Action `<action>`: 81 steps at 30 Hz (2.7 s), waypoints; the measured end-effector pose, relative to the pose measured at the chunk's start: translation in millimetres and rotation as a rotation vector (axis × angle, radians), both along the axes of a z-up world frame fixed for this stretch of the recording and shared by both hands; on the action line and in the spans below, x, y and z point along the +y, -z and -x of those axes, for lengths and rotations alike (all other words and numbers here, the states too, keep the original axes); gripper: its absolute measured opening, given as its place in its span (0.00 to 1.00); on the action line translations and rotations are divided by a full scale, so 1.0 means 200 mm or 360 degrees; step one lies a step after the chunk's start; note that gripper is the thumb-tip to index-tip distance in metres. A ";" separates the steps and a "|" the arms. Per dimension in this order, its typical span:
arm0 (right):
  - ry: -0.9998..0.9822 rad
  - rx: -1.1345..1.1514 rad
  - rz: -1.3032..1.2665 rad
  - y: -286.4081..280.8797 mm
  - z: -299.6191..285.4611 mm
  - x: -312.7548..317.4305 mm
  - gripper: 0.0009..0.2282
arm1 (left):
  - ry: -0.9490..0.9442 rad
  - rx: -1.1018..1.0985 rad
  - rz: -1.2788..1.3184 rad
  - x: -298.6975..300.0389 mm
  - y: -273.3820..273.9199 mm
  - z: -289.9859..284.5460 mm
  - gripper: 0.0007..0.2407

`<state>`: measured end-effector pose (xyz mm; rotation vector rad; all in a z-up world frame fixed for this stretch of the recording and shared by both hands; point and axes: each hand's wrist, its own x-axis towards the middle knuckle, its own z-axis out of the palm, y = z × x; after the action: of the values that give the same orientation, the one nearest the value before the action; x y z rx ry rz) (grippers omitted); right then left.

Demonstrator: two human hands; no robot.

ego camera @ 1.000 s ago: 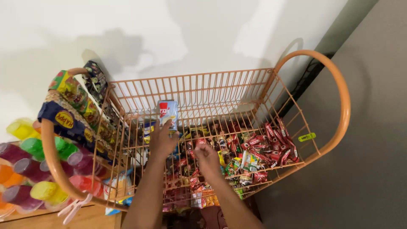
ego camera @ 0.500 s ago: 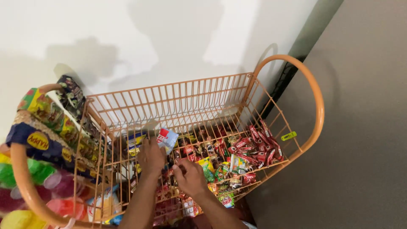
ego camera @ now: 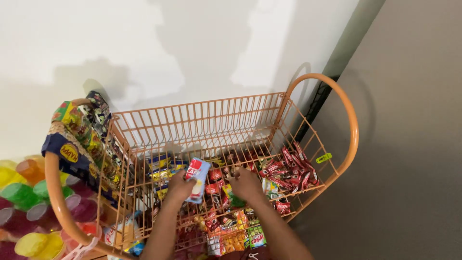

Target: Organizing various product sachets and items from cardboard boxes onto a wire storage rack.

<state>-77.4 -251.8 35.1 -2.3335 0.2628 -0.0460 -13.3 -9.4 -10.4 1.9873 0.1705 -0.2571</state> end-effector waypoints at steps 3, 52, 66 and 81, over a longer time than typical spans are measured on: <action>-0.0073 0.0300 0.0362 0.00 0.01 -0.03 0.18 | -0.0022 0.0176 0.0304 -0.10 -0.13 0.10 0.09; 0.0520 0.0244 -0.0347 0.30 -0.24 0.06 0.26 | -0.0381 -0.0753 0.0131 -0.33 0.02 0.39 0.12; 0.0538 -0.0259 -0.0761 0.40 -0.16 0.12 0.18 | -0.0676 -0.0441 0.0180 -0.33 -0.05 0.38 0.15; 0.0213 -0.0395 -0.1352 0.38 -0.02 -0.05 0.14 | -0.0492 -0.0666 0.0379 -0.35 -0.09 0.43 0.12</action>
<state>-73.8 -261.3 -40.4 -1.4473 0.2490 -0.2393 -99.0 -79.0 6.8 1.7061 0.1658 0.3234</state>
